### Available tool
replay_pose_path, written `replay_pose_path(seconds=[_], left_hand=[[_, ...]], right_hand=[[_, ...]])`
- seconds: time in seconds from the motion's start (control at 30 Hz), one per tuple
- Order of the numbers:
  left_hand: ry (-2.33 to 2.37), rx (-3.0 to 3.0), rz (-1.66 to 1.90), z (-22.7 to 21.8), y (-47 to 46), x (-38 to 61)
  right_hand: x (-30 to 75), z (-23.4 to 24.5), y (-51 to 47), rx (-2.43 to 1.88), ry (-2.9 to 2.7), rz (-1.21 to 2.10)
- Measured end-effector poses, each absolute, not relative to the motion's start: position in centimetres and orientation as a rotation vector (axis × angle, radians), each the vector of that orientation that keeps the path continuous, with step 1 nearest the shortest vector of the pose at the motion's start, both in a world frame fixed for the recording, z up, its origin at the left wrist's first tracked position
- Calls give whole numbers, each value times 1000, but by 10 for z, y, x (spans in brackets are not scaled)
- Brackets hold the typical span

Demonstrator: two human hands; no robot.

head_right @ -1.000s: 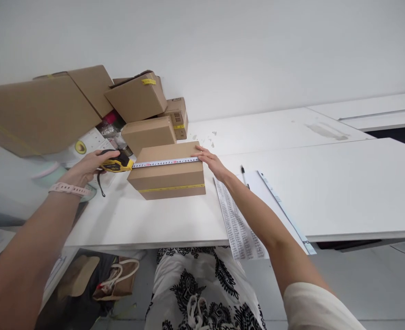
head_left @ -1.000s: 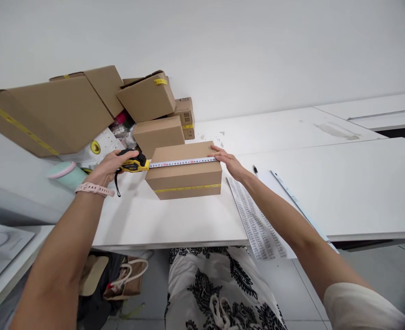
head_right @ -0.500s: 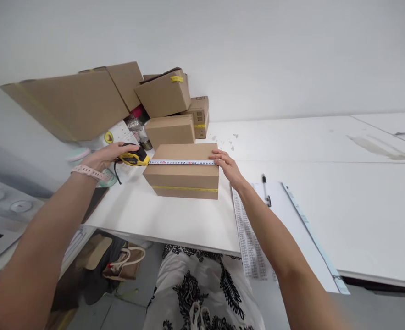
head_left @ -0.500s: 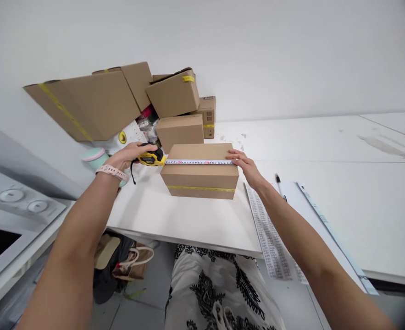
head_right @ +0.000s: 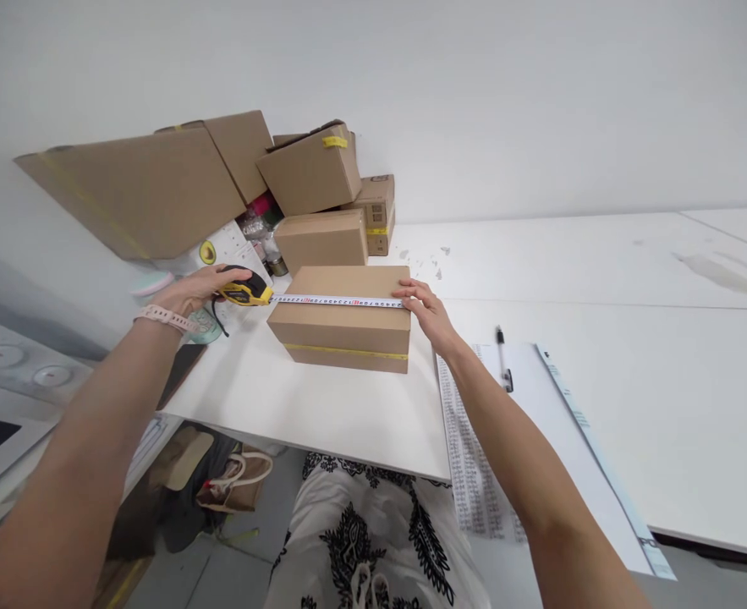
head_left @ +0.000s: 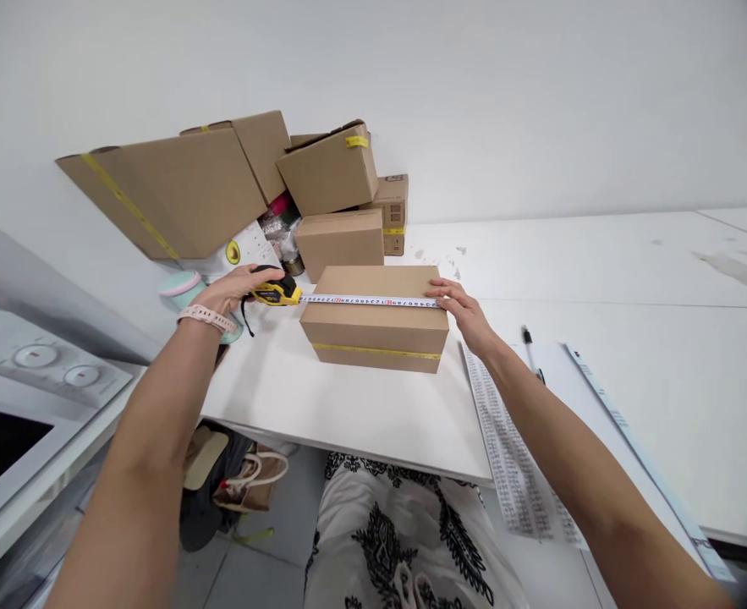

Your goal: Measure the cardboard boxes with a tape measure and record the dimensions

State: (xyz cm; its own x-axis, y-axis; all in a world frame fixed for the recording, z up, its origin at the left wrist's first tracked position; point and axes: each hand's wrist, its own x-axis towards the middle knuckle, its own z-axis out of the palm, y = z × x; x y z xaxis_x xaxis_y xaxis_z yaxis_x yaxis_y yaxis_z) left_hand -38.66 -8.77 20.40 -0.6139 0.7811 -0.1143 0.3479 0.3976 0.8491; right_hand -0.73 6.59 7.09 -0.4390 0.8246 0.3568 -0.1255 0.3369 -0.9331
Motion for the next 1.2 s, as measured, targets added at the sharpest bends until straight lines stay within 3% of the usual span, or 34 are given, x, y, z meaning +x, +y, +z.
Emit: replay_pose_path(seconds=[0.6, 0.73, 0.9, 1.07, 1.2], left_hand=[[2180, 982, 1047, 214, -102, -379], [2200, 1011, 1052, 223, -127, -365], [2106, 996, 1075, 224, -169, -349], [1822, 740, 1042, 189, -229, -303], [1468, 540, 990, 129, -278, -230]], right_hand=[[-5, 75, 58, -746, -1612, 1245], [5, 92, 52, -1033, -1673, 1067], [9, 137, 50, -955, -1680, 982], [-3, 179, 60, -812, -1702, 862], [-23, 175, 72, -765, -1874, 1053]])
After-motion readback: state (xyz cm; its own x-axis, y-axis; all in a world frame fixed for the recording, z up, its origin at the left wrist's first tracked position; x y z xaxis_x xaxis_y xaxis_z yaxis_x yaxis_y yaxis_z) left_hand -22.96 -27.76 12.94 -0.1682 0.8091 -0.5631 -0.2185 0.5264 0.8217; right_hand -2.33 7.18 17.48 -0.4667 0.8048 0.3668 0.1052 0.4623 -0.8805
